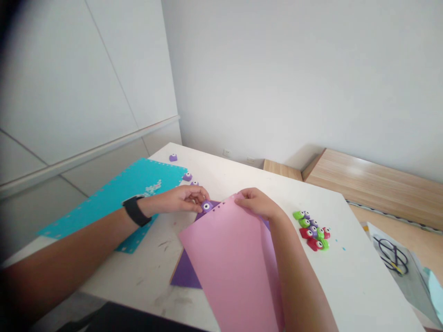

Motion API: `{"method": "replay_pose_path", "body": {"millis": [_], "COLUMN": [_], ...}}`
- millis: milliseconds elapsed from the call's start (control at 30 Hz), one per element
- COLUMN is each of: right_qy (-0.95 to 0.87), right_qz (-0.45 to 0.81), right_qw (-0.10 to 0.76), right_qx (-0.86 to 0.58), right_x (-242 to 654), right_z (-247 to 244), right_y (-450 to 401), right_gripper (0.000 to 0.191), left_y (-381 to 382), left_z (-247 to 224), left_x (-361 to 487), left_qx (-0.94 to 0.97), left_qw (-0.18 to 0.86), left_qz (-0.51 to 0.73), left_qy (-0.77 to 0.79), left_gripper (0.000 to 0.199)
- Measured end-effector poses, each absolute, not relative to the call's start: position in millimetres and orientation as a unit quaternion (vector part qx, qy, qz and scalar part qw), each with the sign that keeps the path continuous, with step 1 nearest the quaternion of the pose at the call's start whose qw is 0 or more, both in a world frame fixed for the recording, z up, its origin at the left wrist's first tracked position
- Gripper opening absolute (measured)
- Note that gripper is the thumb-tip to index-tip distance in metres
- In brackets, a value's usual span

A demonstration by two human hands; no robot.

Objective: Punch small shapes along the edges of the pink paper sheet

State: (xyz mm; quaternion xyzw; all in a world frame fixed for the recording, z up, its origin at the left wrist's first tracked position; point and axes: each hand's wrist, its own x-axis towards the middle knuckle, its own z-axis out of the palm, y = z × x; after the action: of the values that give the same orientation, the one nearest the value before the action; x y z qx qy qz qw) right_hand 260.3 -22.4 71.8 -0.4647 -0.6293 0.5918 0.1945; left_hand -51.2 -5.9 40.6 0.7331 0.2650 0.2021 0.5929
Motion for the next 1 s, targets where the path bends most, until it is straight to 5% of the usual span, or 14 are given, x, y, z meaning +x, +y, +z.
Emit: {"method": "replay_pose_path", "body": {"millis": [1000], "right_qy": [-0.677], "right_qz": [0.446], "right_qw": [0.218], "right_qx": [-0.544], "right_x": [255.2], "right_z": [69.1], "right_y": [-22.7], "right_gripper": [0.031], "left_y": [-11.0], "left_z": [31.2], "left_x": [-47.1], "left_qx": [0.65], "left_qw": [0.711], "left_qz": [0.146], "left_qy": [0.225], "left_gripper": [0.041]}}
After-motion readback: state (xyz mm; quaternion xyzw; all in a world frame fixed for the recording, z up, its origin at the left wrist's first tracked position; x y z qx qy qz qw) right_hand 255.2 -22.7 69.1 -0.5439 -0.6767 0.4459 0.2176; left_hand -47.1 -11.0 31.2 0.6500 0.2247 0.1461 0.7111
